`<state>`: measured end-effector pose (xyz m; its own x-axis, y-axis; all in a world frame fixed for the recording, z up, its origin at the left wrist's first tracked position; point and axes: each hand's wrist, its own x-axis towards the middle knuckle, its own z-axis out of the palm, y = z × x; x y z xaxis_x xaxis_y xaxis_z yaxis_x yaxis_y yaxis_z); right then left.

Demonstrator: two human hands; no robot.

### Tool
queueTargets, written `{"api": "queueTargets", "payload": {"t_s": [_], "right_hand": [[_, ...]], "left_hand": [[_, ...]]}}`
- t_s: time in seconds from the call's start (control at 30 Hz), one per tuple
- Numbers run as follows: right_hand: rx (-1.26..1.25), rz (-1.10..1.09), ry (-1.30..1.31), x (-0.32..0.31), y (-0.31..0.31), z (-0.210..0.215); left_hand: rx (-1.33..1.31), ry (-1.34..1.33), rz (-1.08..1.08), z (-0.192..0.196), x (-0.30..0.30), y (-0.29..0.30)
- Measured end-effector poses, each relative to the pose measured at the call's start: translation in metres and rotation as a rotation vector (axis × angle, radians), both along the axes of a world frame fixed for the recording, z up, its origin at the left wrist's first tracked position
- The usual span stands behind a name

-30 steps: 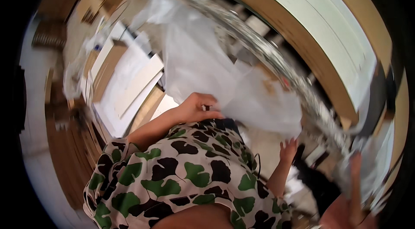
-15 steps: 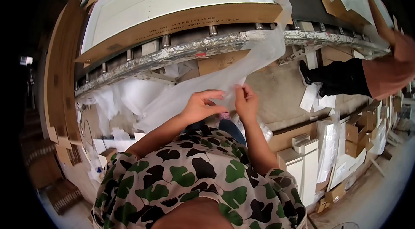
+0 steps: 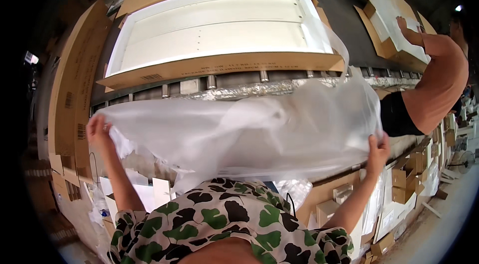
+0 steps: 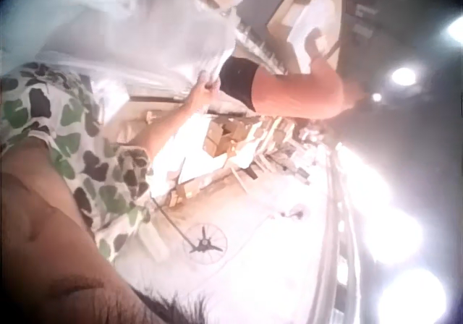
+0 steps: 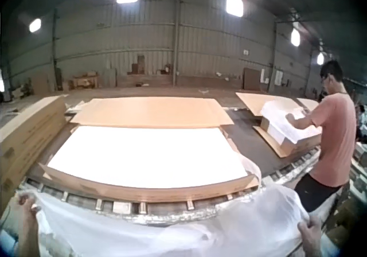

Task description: The person places white furniture panels into a large cardboard box lined with foam, wraps the panels in plastic sheeting, and then closes the box.

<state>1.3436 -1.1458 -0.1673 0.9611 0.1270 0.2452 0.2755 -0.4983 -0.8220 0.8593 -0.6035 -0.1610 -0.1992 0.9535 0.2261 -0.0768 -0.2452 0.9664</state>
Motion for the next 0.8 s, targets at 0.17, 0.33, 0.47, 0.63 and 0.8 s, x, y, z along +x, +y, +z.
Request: {"api": "queueTargets", "payload": {"t_s": [0.17, 0.33, 0.47, 0.63, 0.8], "right_hand": [[-0.120, -0.462, -0.554, 0.014, 0.033, 0.093], [0.233, -0.726, -0.657, 0.045, 0.103, 0.189], [-0.167, -0.559, -0.772, 0.196, 0.124, 0.159], [-0.217, -0.572, -0.613, 0.276, 0.208, 0.126], [0.019, -0.608, -0.648, 0.340, 0.270, 0.077]], "left_hand": [[0.232, -0.027, 0.089, 0.042, -0.094, 0.062], [0.384, -0.034, 0.158, 0.134, -0.029, 0.129], [0.387, -0.164, 0.141, 0.096, -0.059, 0.311], [0.182, 0.025, 0.430, 0.077, 0.025, 0.343], [0.296, 0.092, 0.561, 0.082, 0.101, 0.333]]}}
